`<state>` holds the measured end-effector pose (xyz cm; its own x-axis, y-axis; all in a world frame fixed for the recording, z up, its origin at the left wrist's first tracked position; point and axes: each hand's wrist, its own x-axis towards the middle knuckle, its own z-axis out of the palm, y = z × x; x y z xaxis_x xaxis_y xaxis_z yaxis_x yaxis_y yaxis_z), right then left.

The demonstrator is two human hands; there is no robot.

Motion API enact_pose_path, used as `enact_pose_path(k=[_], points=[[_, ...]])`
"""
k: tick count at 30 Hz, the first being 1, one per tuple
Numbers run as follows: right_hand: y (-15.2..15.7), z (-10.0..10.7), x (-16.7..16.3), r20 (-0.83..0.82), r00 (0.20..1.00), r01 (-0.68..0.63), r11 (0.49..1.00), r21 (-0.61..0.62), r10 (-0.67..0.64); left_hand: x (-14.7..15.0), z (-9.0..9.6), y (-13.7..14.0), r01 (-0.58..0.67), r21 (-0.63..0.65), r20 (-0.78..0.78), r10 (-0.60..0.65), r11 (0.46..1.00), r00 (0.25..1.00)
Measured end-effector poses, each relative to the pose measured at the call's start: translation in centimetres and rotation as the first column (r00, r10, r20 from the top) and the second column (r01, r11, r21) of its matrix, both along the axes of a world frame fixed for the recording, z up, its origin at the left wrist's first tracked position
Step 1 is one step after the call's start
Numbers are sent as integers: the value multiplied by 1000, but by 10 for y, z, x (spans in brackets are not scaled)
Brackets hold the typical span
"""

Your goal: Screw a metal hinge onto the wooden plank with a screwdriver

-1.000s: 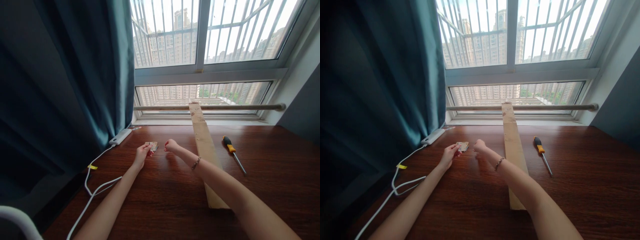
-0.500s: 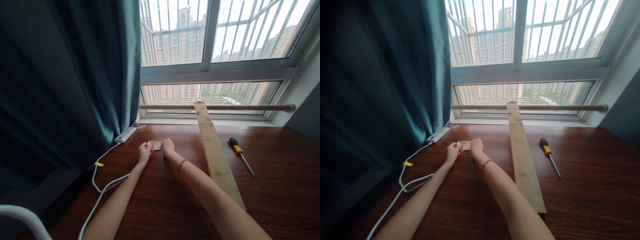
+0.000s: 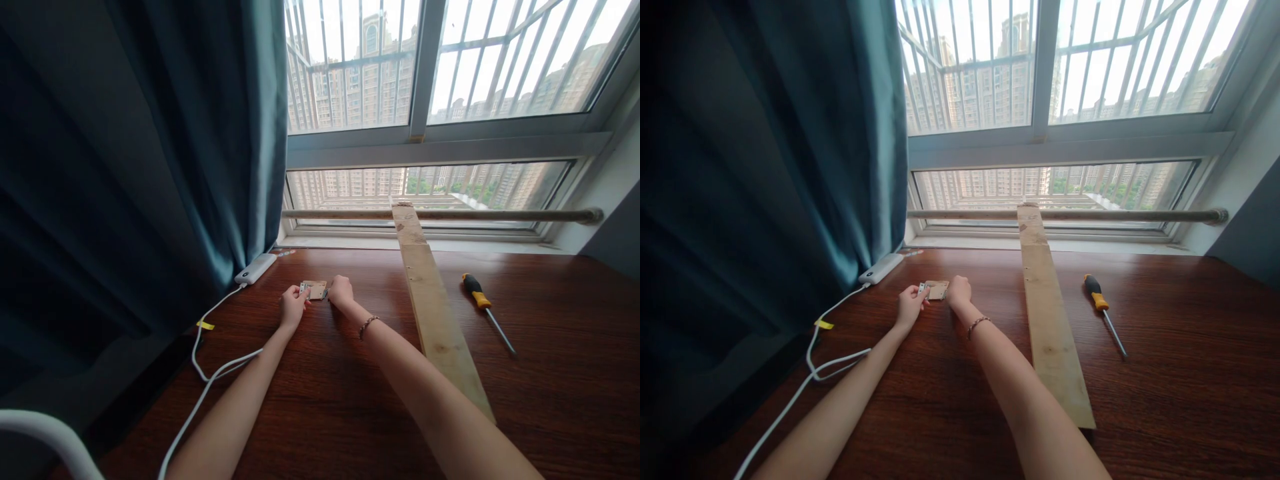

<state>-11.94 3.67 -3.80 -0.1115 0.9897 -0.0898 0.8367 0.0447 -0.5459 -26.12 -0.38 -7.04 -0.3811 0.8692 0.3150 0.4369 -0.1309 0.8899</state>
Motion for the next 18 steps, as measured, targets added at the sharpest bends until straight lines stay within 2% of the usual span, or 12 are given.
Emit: enact_pose_path(k=[7, 12, 18], points=[[-7, 10, 21, -42, 999, -22, 999, 42, 24, 1, -2, 1, 5, -11, -36, -6, 1000, 999], [-25, 14, 29, -18, 995, -98, 994, 38, 98, 2, -3, 0, 7, -9, -56, -7, 1000, 998], [-29, 19, 27, 48, 999, -5, 1000, -26, 7, 3, -5, 1, 2, -3, -67, -3, 1000, 998]])
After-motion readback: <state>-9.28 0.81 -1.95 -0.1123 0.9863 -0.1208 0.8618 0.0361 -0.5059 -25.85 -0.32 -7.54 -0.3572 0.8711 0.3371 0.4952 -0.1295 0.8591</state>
